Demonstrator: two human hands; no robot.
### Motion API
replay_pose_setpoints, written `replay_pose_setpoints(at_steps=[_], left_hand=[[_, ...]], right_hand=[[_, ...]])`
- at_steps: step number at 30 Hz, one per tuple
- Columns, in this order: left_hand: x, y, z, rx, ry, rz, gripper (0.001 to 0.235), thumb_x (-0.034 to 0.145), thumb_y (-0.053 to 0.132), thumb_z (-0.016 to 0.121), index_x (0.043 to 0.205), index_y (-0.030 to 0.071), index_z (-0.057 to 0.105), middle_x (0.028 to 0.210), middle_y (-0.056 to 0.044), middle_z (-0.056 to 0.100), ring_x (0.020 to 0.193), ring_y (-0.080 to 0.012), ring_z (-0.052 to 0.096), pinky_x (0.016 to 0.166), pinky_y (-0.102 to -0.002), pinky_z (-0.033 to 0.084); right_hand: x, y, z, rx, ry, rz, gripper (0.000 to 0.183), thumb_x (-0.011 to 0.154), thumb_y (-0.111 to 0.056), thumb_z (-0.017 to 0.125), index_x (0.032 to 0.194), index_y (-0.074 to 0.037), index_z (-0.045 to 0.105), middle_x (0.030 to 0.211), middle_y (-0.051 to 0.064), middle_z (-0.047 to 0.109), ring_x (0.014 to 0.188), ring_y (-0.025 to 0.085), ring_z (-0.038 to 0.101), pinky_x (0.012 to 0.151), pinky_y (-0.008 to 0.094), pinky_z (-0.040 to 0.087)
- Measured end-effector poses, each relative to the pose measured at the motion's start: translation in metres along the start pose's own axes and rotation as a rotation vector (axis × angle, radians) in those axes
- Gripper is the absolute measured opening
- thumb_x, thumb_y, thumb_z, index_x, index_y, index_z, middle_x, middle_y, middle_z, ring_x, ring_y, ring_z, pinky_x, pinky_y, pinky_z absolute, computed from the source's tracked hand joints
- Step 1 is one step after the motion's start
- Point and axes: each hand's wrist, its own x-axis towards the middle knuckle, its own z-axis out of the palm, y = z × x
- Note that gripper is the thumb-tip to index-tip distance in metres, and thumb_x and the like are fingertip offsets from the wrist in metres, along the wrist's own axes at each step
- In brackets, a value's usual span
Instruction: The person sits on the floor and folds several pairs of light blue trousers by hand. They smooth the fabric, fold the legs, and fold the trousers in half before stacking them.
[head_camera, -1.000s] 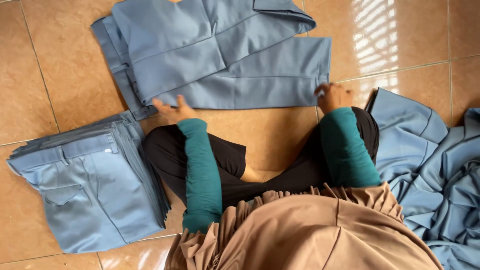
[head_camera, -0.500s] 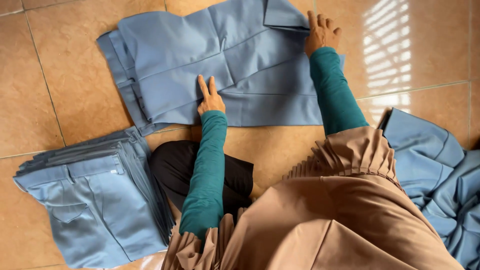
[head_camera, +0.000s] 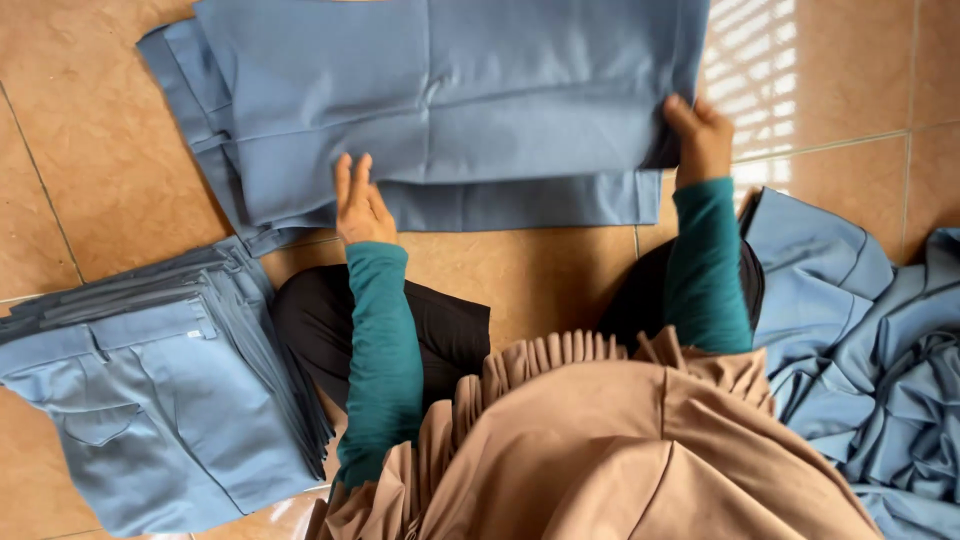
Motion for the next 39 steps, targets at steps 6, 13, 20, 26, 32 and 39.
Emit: replay_pose_setpoints(at_steps=[6,13,20,26,32,39], left_hand=[[-0.026,-0.016,0.011,0.605,-0.918,-0.487,0.050,0.106,0.019,0.045,0.155,0.031,0.048,0.172,0.007,0.013,0.142,-0.0266,0.050,0.120,-0.038,0.045],[-0.029,0.052,-0.021,0.704,-0.950,-0.509,0.060,0.104,0.013,0.052,0.161,0.026,0.037,0.173,-0.008,0.011,0.141,-0.0338,0.050,0.119,-0.045,0.043],[-0.044,0.016,0.003,0.728,-0.874,-0.376,0.038,0.107,0.038,0.042,0.142,0.039,0.057,0.130,0.001,0.065,0.113,-0.0254,0.069,0.103,-0.049,0.043],[-0.040,0.006,0.062,0.586,-0.534,0.066,0.037,0.104,0.035,0.051,0.140,0.031,0.057,0.137,-0.001,0.056,0.122,-0.0280,0.059,0.096,-0.048,0.049],[-0.006,0.052,0.082,0.818,-0.837,0.031,0.074,0.105,0.067,0.040,0.167,0.034,0.014,0.174,-0.006,0.013,0.158,-0.0373,0.006,0.125,-0.060,0.006],[0.004,0.070,0.082,0.836,-0.910,0.015,0.084,0.101,0.079,0.032,0.168,0.034,0.005,0.175,-0.007,0.001,0.159,-0.0405,-0.002,0.125,-0.063,0.002]], right_hand=[[0.021,0.231,-0.077,-0.454,0.104,0.236,0.025,0.085,-0.035,0.087,0.100,-0.016,0.080,0.081,0.007,0.073,0.086,0.022,0.073,0.079,0.036,0.053],[0.014,0.198,-0.071,-0.505,0.144,0.205,0.022,0.086,-0.035,0.085,0.100,-0.019,0.080,0.078,0.001,0.072,0.083,0.017,0.072,0.076,0.033,0.055],[-0.009,0.170,-0.071,-0.664,0.204,0.220,0.020,0.079,-0.038,0.084,0.087,-0.021,0.079,0.077,0.004,0.072,0.086,0.026,0.073,0.077,0.038,0.055],[-0.014,0.174,-0.071,-0.862,0.263,0.228,0.025,0.077,-0.038,0.079,0.088,-0.016,0.079,0.080,0.011,0.073,0.093,0.037,0.073,0.082,0.048,0.057],[-0.034,0.139,-0.050,-0.858,0.506,0.099,0.025,0.077,-0.032,0.068,0.085,-0.009,0.065,0.082,0.018,0.067,0.090,0.044,0.070,0.081,0.055,0.054],[-0.033,0.155,-0.050,-0.991,0.502,-0.016,0.026,0.073,-0.019,0.069,0.090,-0.004,0.057,0.094,0.016,0.056,0.099,0.046,0.062,0.089,0.054,0.052]])
